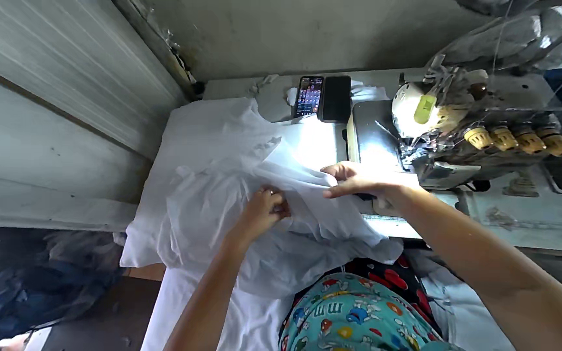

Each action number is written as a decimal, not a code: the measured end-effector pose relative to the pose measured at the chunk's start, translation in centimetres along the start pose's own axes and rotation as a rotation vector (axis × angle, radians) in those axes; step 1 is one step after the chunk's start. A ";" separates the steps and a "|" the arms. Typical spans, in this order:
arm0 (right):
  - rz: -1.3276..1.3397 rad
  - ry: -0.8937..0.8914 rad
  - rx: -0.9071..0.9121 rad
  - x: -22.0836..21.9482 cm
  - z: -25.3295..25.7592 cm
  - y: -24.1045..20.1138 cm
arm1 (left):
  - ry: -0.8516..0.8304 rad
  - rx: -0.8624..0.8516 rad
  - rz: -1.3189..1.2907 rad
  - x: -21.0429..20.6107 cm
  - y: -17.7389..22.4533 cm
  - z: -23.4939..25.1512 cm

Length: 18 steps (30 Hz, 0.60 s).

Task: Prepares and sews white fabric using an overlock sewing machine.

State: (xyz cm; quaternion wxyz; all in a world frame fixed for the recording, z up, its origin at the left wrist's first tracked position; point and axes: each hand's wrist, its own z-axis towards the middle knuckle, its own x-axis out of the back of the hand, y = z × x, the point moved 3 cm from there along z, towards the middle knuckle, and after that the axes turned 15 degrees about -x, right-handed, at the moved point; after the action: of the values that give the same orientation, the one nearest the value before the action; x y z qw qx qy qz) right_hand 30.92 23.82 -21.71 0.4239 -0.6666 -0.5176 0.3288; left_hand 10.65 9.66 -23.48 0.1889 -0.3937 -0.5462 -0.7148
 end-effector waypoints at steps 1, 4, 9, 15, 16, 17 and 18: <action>0.075 -0.059 0.014 -0.1 -0.8 0.1 | -0.017 0.010 -0.014 0.1 -0.1 0.0; 0.187 -0.121 0.084 -0.2 -2.9 1.5 | -0.007 -0.030 -0.005 0.0 -0.4 0.0; 0.198 -0.086 0.042 -0.1 -5.8 4.4 | 0.000 0.022 -0.017 0.0 -0.6 0.2; 0.058 0.081 -0.122 -1.6 -7.0 9.0 | 0.008 0.017 -0.011 0.1 -0.5 0.1; 0.024 0.091 -0.136 -2.1 -6.9 9.6 | 0.011 0.012 -0.017 0.1 -0.5 0.1; -0.008 0.091 -0.151 -2.6 -6.9 10.0 | 0.011 0.012 -0.022 0.1 -0.5 0.2; -0.030 0.087 -0.158 -3.0 -6.9 10.4 | 0.010 0.012 -0.025 0.1 -0.5 0.2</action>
State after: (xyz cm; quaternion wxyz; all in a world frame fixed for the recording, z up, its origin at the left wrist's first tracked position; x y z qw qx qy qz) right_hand 40.48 18.29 -28.23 0.3969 -0.7036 -0.5331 0.2514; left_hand 10.30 9.98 -23.64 0.1850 -0.3821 -0.5543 -0.7160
